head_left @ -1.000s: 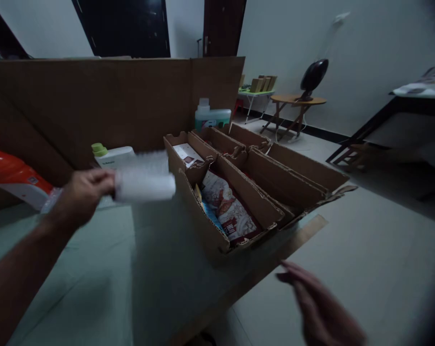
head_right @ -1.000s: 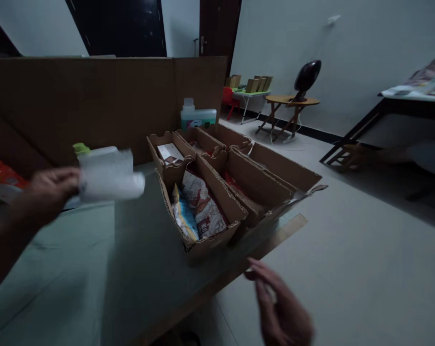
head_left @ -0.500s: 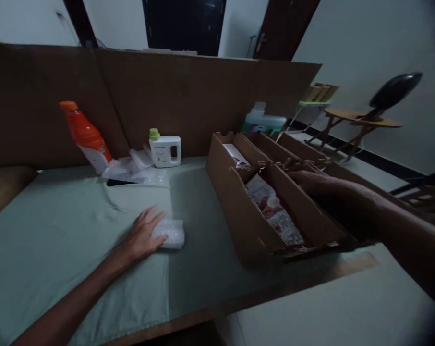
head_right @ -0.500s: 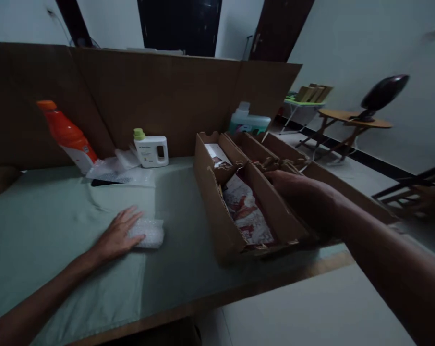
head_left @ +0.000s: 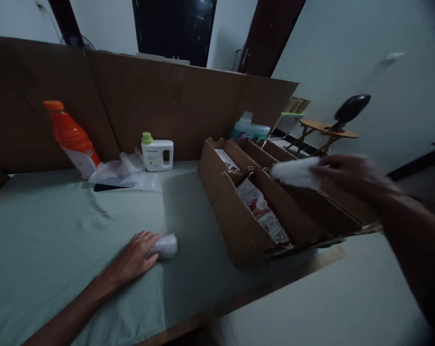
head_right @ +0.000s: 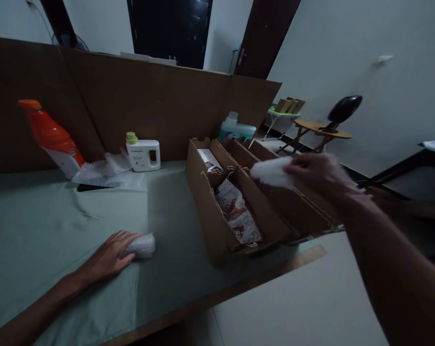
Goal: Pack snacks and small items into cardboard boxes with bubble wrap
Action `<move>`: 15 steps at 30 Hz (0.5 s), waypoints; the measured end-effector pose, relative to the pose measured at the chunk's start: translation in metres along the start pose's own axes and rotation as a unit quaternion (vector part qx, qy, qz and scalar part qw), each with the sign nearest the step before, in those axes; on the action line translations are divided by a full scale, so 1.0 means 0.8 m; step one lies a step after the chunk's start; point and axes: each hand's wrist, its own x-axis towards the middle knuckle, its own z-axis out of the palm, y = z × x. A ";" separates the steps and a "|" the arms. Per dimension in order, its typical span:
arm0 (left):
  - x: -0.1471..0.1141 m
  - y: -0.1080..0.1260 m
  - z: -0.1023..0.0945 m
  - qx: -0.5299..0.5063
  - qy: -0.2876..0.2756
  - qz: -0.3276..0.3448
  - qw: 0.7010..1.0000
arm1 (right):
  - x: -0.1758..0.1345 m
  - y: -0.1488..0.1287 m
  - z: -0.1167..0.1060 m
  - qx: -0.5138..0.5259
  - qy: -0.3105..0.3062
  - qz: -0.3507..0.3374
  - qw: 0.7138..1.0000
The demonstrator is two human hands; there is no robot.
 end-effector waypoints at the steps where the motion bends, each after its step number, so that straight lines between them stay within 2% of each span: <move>1: 0.002 0.006 -0.009 -0.046 0.007 -0.018 0.999 | -0.008 -0.005 -0.016 0.011 0.049 0.017 0.999; 3: 0.007 0.027 -0.032 -0.144 0.035 -0.033 0.988 | -0.037 -0.028 -0.035 0.050 0.133 -0.010 0.990; 4: 0.011 0.041 -0.044 -0.184 0.058 -0.024 0.981 | -0.055 -0.045 -0.036 0.073 0.136 -0.042 0.987; 5: 0.014 0.057 -0.055 -0.213 0.086 -0.005 0.973 | -0.076 -0.064 -0.030 0.098 0.105 -0.085 0.986; 7: 0.021 0.090 -0.074 -0.241 0.140 0.055 0.959 | -0.113 -0.107 -0.004 0.157 -0.031 -0.184 0.970; 9: 0.027 0.117 -0.082 -0.246 0.140 0.109 0.953 | -0.135 -0.144 0.031 0.210 -0.192 -0.276 0.918; 11: 0.035 0.126 -0.080 -0.239 0.089 0.138 0.957 | -0.130 -0.165 0.058 0.229 -0.296 -0.332 0.866; 12: 0.040 0.122 -0.075 -0.229 0.067 0.132 0.962 | -0.116 -0.169 0.066 0.231 -0.312 -0.338 0.857; 13: 0.047 0.112 -0.068 -0.217 0.056 0.108 0.969 | -0.096 -0.168 0.070 0.230 -0.307 -0.330 0.862; 15: 0.060 0.079 -0.046 -0.193 0.064 0.026 0.979 | -0.042 -0.154 0.072 0.214 -0.231 -0.262 0.912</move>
